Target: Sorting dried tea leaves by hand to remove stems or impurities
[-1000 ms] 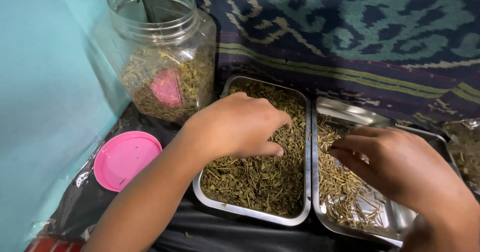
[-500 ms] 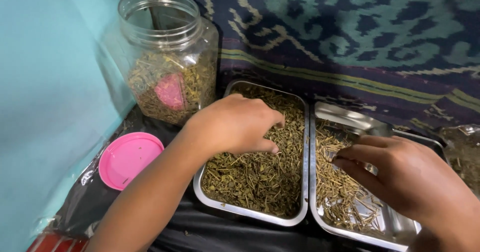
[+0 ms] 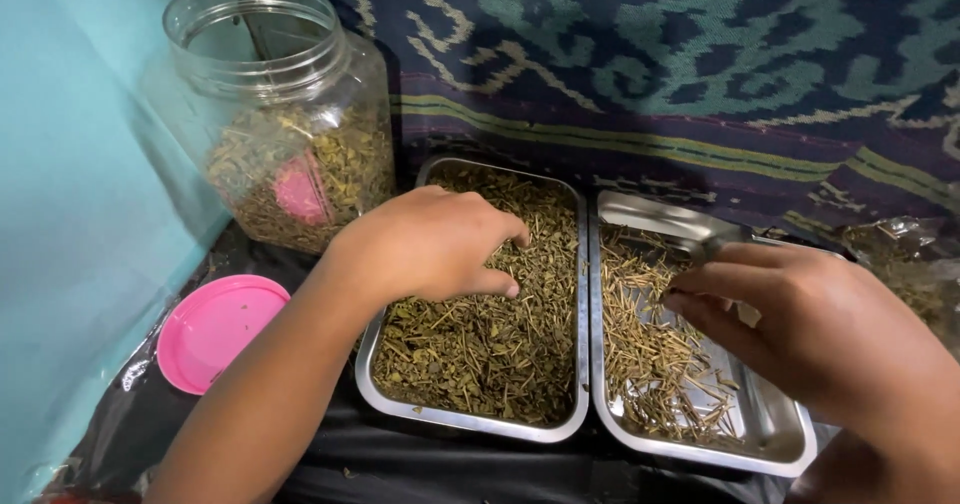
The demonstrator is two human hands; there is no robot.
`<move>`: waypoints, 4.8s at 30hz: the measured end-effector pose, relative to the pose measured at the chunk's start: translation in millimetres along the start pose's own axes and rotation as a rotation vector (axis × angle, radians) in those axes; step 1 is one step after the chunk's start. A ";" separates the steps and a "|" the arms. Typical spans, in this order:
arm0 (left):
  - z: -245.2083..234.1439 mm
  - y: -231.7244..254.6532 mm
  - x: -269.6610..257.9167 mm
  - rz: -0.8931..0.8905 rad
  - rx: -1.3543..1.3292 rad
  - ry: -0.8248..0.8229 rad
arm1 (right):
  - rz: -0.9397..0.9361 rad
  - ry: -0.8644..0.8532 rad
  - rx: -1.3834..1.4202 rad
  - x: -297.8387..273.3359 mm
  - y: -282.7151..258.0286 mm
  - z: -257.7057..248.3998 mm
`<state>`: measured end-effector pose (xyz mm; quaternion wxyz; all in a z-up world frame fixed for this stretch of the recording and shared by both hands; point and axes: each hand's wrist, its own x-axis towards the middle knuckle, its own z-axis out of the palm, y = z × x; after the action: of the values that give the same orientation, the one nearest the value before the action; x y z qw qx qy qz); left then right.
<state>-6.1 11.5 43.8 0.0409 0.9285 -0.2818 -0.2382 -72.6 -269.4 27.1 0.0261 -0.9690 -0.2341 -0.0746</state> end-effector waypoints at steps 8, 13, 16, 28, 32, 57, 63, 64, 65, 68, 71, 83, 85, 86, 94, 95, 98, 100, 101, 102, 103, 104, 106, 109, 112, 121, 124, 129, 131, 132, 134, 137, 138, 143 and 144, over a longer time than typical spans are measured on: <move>4.0 3.8 2.8 0.044 0.032 -0.012 | 0.153 -0.124 -0.027 12.5 0.7 4.1; 13.9 2.6 9.2 0.216 0.048 0.112 | 0.005 -0.066 0.049 19.8 -2.6 10.9; 26.4 1.3 18.4 0.431 -0.005 0.260 | -0.143 0.041 0.144 20.8 -11.0 13.6; 42.0 -1.1 41.6 0.754 0.068 0.636 | -0.330 0.110 0.111 28.9 -27.3 23.5; 34.9 -5.3 33.1 0.759 0.080 0.639 | -0.170 0.010 0.086 19.3 -10.0 21.2; 1.0 -163.3 -10.0 -0.030 0.199 1.633 | 0.363 0.138 0.115 -24.3 49.2 15.4; 0.8 -149.6 -14.5 -0.101 0.189 1.642 | 0.205 0.143 0.028 -11.5 21.2 20.9; -2.9 -139.8 -16.2 -0.094 0.193 1.648 | 0.208 0.153 0.026 -5.6 15.2 20.3; -2.5 -129.5 -18.0 -0.013 0.209 1.671 | 0.178 0.081 -0.029 -2.3 8.0 20.2; -2.4 -89.1 -21.4 0.247 0.189 1.600 | 0.185 -0.124 -0.099 7.9 -11.9 18.1; 1.7 -46.5 -33.2 0.431 0.126 1.345 | 0.192 -0.239 -0.102 19.3 -23.5 14.2; 27.6 4.9 11.4 0.082 0.057 0.226 | 0.380 -0.412 -0.054 44.6 -32.4 11.9; 35.5 -3.5 20.5 0.059 0.131 0.167 | 0.409 -0.404 -0.037 43.7 -30.8 8.5; 38.0 -8.3 25.4 0.036 0.124 0.183 | 0.396 -0.379 -0.021 43.0 -30.8 7.0; 50.0 -25.0 75.2 -0.134 0.069 0.141 | 0.240 -0.354 -0.064 41.9 -23.5 19.6; 53.0 -27.5 78.6 -0.126 0.075 0.122 | 0.233 -0.360 -0.072 43.0 -23.4 21.0; 55.7 -29.0 80.7 -0.110 0.077 0.090 | 0.224 -0.364 -0.082 48.5 -23.9 26.0; 52.8 -26.2 82.5 -0.089 0.072 0.069 | 0.233 -0.369 -0.084 49.1 -24.9 28.4; 51.1 -26.1 83.5 -0.075 0.103 0.034 | 0.250 -0.391 -0.083 50.3 -26.5 29.1; 49.3 -26.2 84.4 -0.060 0.133 -0.002 | 0.267 -0.412 -0.083 51.7 -28.2 29.6; 47.0 -26.0 81.7 -0.062 0.132 0.006 | 0.264 -0.407 -0.088 52.0 -33.0 25.0; 44.4 -25.4 79.0 -0.066 0.111 0.000 | 0.315 -0.442 -0.095 52.2 -37.5 20.1; 41.1 -24.0 73.5 -0.068 0.090 -0.010 | 0.367 -0.480 -0.099 48.1 -41.8 16.0; 32.5 -21.5 63.4 -0.054 0.116 -0.011 | 0.322 -0.424 -0.126 40.5 -38.7 18.4; 23.3 -16.0 46.9 -0.018 0.050 0.019 | 0.226 -0.360 -0.139 36.1 -35.7 25.6; 19.2 -10.9 34.0 0.308 -0.106 0.184 | -0.043 0.035 -0.159 36.7 -35.2 43.6; 14.7 -4.4 25.8 0.241 -0.180 0.156 | -0.110 0.106 -0.132 38.7 -36.4 44.9; 20.7 -0.4 28.5 0.395 -0.264 0.158 | -0.277 0.278 -0.096 40.5 -39.1 49.9; 19.6 0.7 25.4 0.388 -0.266 0.161 | -0.300 0.300 -0.080 41.3 -41.8 45.2; 19.1 1.6 24.1 0.383 -0.267 0.158 | -0.319 0.320 -0.061 41.0 -43.3 43.3; 18.7 5.1 20.5 0.367 -0.254 0.147 | -0.349 0.314 -0.059 40.5 -42.0 43.1; 19.5 5.0 20.3 0.356 -0.242 0.143 | -0.385 0.253 -0.061 41.4 -40.0 46.3; 20.4 4.3 21.7 0.366 -0.240 0.139 | -0.380 0.198 -0.060 41.2 -39.4 48.6; 19.9 4.6 22.1 0.406 -0.261 0.119 | -0.463 0.277 -0.028 43.0 -43.4 44.9; 19.1 4.6 23.1 0.436 -0.258 0.117 | -0.491 0.322 -0.020 43.6 -43.2 42.7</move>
<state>-0.4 -3.8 18.3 0.2255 0.8451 -0.4398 -0.2037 -48.4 -207.7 -7.5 0.0342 -0.8592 -0.4538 -0.2338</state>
